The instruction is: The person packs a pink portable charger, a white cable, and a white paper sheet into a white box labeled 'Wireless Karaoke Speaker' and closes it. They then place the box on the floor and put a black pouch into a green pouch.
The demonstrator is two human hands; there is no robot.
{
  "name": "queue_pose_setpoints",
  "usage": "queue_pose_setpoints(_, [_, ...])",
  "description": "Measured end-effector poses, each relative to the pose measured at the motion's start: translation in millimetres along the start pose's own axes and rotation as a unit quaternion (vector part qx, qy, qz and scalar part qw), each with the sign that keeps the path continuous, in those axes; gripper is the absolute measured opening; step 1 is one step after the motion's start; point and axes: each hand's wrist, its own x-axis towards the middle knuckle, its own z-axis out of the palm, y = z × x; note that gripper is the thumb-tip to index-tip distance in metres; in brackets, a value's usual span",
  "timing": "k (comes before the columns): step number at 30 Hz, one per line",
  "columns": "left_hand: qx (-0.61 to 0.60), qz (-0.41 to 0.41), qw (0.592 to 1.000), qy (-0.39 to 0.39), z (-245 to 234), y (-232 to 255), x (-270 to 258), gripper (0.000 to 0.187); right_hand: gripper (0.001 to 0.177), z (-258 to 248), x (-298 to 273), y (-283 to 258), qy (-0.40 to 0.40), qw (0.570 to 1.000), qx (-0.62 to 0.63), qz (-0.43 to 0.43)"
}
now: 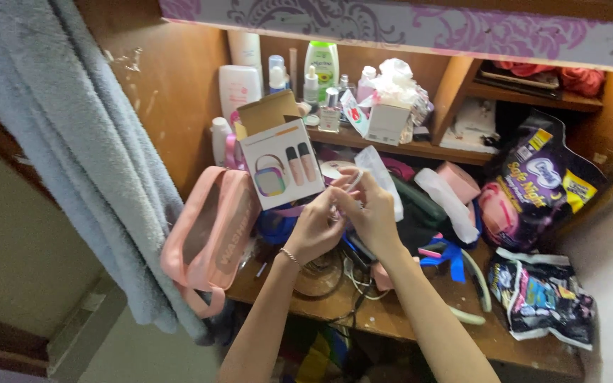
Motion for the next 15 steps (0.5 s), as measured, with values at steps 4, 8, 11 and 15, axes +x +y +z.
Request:
queue_pose_setpoints(4, [-0.068, 0.01, 0.996, -0.06, -20.0, -47.1, -0.6, 0.052, 0.025, -2.6, 2.7, -2.8, 0.057, 0.998, 0.033, -0.01])
queue_pose_setpoints(8, [0.066, -0.012, 0.994, 0.085, -51.4, -57.3, 25.2, 0.042, 0.02, -18.6, 4.0, -12.5, 0.086, 0.994, 0.057, -0.036])
queue_pose_setpoints(11, [0.221, -0.071, 0.967, 0.109, -66.9, -93.4, 45.4, 0.048, 0.019, -28.4, 3.8, -19.9, 0.093, 0.993, 0.063, -0.045])
queue_pose_setpoints(15, [0.368, -0.177, 0.912, 0.04, -81.5, -112.6, 65.7, 0.071, 0.02, -36.5, 1.5, -28.6, 0.112, 0.99, 0.067, -0.049])
